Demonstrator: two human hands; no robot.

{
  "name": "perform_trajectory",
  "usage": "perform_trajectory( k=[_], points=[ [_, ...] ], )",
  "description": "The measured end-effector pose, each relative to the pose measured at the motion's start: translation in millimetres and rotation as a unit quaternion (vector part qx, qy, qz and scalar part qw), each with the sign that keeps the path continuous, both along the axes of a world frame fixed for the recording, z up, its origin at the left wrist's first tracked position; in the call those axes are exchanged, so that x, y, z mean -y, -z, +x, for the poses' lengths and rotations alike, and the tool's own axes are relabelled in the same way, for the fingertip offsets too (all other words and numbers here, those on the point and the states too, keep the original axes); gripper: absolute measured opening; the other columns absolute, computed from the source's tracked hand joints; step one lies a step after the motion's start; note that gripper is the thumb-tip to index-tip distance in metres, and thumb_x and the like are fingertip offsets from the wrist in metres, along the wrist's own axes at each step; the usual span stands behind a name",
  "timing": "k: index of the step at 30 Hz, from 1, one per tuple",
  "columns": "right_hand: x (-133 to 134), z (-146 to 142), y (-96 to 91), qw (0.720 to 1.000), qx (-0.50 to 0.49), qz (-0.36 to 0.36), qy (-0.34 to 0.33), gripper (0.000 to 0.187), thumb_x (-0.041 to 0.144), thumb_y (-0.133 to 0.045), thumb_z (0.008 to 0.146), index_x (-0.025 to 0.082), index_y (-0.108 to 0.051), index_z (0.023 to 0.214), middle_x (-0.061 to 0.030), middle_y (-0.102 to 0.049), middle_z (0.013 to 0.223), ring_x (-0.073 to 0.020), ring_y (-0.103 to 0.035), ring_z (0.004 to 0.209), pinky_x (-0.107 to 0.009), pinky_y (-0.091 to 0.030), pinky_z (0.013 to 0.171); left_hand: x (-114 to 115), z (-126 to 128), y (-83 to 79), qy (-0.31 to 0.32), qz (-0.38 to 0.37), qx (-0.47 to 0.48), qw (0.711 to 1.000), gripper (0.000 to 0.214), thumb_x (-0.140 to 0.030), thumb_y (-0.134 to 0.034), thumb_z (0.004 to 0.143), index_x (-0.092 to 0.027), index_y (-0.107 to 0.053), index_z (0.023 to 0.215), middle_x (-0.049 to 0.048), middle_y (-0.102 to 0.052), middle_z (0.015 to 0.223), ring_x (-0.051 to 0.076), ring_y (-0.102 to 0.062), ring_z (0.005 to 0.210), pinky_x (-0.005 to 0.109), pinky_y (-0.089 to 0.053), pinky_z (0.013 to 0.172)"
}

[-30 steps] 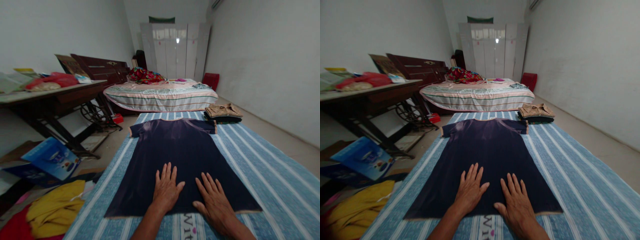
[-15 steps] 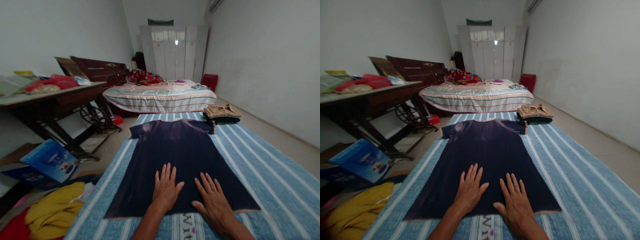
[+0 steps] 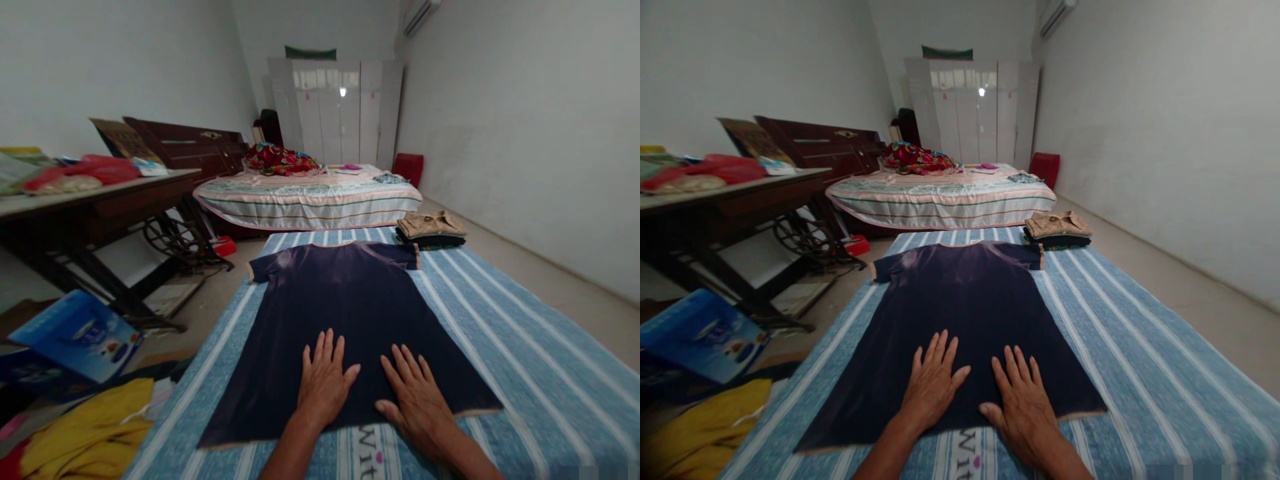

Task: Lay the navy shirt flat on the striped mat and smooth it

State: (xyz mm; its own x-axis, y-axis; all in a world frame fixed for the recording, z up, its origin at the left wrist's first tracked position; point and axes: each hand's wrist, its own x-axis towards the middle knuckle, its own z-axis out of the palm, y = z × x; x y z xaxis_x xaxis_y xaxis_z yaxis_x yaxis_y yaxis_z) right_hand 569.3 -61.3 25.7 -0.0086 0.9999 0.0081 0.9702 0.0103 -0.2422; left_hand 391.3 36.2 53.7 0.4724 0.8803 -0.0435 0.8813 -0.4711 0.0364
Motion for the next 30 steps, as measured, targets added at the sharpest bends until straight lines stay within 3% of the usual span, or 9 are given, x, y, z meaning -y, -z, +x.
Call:
perform_trajectory(
  k=[10,16,24,30],
  points=[
    [-1,1,-7.9,1.0,-0.018,-0.008,0.008,0.076,0.071,-0.026,0.086,0.022,-0.034,0.144,-0.0135,-0.02,0.152,-0.0316,-0.013,0.14,-0.054,-0.015,0.111,-1,-1,2.6,0.003,0.011,-0.001,1.0,0.064,-0.054,-0.029,0.091,-0.018,-0.033,0.143,0.0131,-0.021,0.153,0.03,-0.016,0.142,0.056,-0.017,0.111],
    [-17,16,-23.4,0.998,0.009,0.025,0.063,0.072,0.068,-0.028,0.088,0.021,-0.035,0.143,-0.0137,-0.022,0.152,-0.0301,-0.014,0.14,-0.051,-0.016,0.111,-1,-1,1.6,0.005,0.011,0.0,1.0,0.064,-0.054,-0.03,0.091,-0.017,-0.034,0.143,0.0133,-0.021,0.153,0.03,-0.016,0.141,0.056,-0.018,0.11],
    [-11,26,-1.5,0.998,0.016,0.009,0.057,0.077,0.071,-0.023,0.087,0.019,-0.036,0.143,-0.0144,-0.023,0.151,-0.0308,-0.015,0.14,-0.052,-0.013,0.111,-2,-2,4.4,0.0,0.008,-0.002,1.0,0.064,-0.055,-0.031,0.09,-0.019,-0.033,0.143,0.0122,-0.021,0.153,0.029,-0.015,0.142,0.055,-0.016,0.111],
    [-10,25,-1.5,0.998,0.006,0.009,0.058,0.076,0.071,-0.023,0.087,0.02,-0.035,0.143,-0.0143,-0.023,0.151,-0.031,-0.014,0.14,-0.053,-0.013,0.111,-3,-2,5.4,0.001,0.014,0.0,1.0,0.063,-0.054,-0.031,0.09,-0.019,-0.034,0.143,0.0123,-0.021,0.153,0.029,-0.015,0.142,0.055,-0.017,0.111]
  ],
)
